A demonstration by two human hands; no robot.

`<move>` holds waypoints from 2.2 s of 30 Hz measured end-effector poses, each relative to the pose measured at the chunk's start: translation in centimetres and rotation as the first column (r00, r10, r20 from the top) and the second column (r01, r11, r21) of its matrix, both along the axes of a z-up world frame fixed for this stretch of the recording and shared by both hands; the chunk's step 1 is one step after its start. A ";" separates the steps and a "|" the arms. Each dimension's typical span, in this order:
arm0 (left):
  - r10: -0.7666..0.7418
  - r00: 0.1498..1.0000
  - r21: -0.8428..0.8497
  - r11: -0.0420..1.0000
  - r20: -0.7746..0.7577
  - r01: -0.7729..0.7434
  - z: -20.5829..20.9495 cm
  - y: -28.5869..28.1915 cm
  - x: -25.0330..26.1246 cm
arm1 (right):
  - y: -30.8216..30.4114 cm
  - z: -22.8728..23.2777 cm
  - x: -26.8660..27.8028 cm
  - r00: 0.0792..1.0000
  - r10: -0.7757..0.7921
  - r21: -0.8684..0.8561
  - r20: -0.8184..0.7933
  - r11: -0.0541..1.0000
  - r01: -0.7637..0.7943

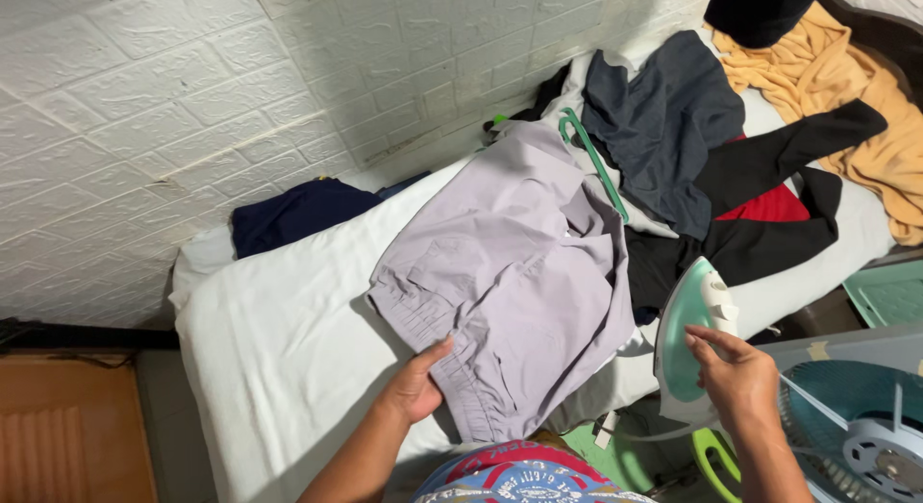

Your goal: The person irons a pair of light gray trousers on a white ironing board. They repeatedly smooth the fabric with their hands and move a green and white iron across the legs and waistband, repositioning the garment several times to cover different areas.

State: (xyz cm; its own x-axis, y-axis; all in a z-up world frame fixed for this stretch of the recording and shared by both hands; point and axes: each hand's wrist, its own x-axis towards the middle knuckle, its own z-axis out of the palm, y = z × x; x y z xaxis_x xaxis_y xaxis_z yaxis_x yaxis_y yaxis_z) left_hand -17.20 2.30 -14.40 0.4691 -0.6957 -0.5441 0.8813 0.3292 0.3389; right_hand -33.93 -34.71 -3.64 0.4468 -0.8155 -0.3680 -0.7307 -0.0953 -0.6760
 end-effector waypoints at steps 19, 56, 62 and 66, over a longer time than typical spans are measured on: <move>-0.063 0.857 -0.409 0.859 0.511 0.307 20.2 -13.9 11.6 | -4.6 -3.0 0.7 0.995 -0.051 -0.010 0.081 0.999 0.052; 0.281 0.941 0.670 0.664 0.188 -0.332 4.0 23.4 0.2 | -5.0 -14.1 26.2 0.355 0.727 -0.159 -0.588 0.326 -0.932; 0.180 0.957 0.650 0.704 0.226 -0.286 5.6 22.9 2.4 | -6.0 -14.7 25.2 0.425 0.743 -0.182 -0.517 0.390 -0.903; 0.142 0.958 0.684 0.675 0.249 -0.278 8.2 21.9 5.8 | -8.8 -13.1 23.2 0.521 0.706 -0.308 -0.480 0.420 -0.854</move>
